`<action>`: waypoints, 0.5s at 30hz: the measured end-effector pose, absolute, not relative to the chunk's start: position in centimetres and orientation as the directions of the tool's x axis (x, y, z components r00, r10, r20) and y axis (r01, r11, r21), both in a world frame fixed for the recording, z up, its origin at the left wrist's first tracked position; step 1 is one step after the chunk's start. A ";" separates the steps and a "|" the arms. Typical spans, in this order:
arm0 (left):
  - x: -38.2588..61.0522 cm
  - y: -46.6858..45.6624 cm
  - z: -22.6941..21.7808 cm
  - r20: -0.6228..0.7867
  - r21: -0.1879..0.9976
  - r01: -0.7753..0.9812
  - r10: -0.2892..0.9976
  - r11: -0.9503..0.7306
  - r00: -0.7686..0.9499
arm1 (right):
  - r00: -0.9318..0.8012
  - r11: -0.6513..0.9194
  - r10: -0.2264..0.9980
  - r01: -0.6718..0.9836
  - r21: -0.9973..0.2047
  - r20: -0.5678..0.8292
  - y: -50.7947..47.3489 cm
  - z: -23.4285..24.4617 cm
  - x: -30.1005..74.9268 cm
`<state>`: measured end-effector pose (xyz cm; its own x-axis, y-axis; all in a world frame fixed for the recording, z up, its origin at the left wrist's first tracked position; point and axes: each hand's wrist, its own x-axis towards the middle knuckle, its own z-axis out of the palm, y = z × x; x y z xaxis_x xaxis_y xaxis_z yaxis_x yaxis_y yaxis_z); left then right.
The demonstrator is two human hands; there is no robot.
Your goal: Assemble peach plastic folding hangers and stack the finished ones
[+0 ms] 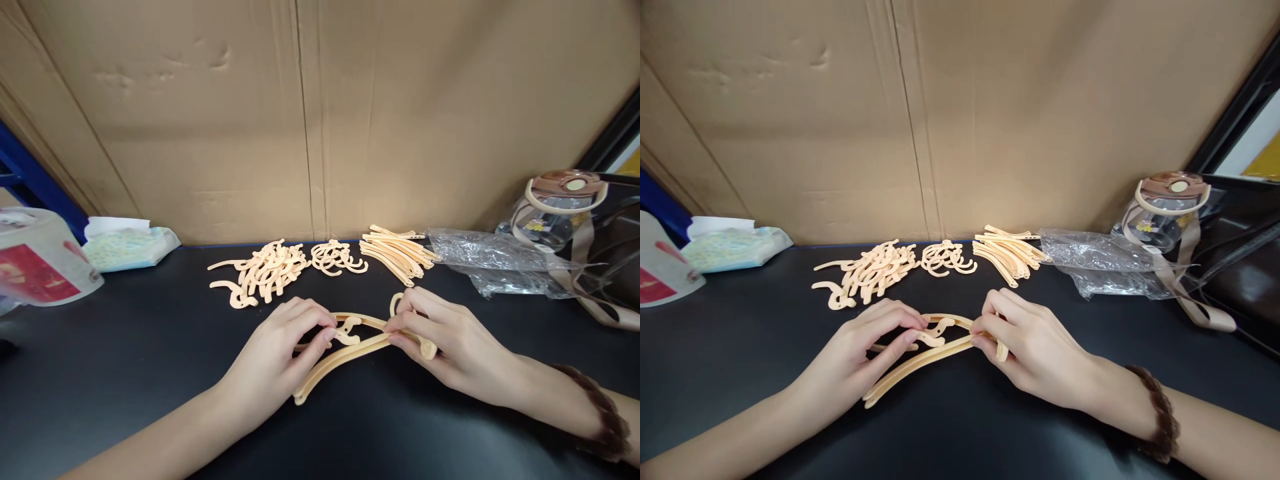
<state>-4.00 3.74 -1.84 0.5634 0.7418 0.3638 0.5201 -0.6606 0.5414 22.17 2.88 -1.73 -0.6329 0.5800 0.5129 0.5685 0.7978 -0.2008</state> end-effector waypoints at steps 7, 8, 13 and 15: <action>-4.0 3.7 -2.0 0.378 0.572 0.480 0.733 -0.665 0.566 | -0.455 0.787 0.549 0.563 -0.251 0.701 2.6 -1.3 22.4; -4.0 3.6 -1.9 0.409 0.500 0.482 0.687 -0.719 0.601 | -0.412 0.772 0.558 0.576 -0.268 0.721 2.6 -1.3 22.5; -3.7 2.3 -1.1 0.440 0.416 0.364 0.535 -0.833 0.722 | -0.342 0.752 0.575 0.578 -0.316 0.743 2.9 -1.4 22.4; -3.7 1.7 -0.9 0.484 0.481 0.316 0.548 -0.818 0.682 | -0.377 0.768 0.575 0.553 -0.322 0.726 2.8 -1.3 22.3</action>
<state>-3.67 1.68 -0.94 0.6817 0.5483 0.4844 0.3162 -0.8179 0.4806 22.31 2.79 -1.35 -0.3767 0.5752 0.7261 0.5533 0.7684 -0.3217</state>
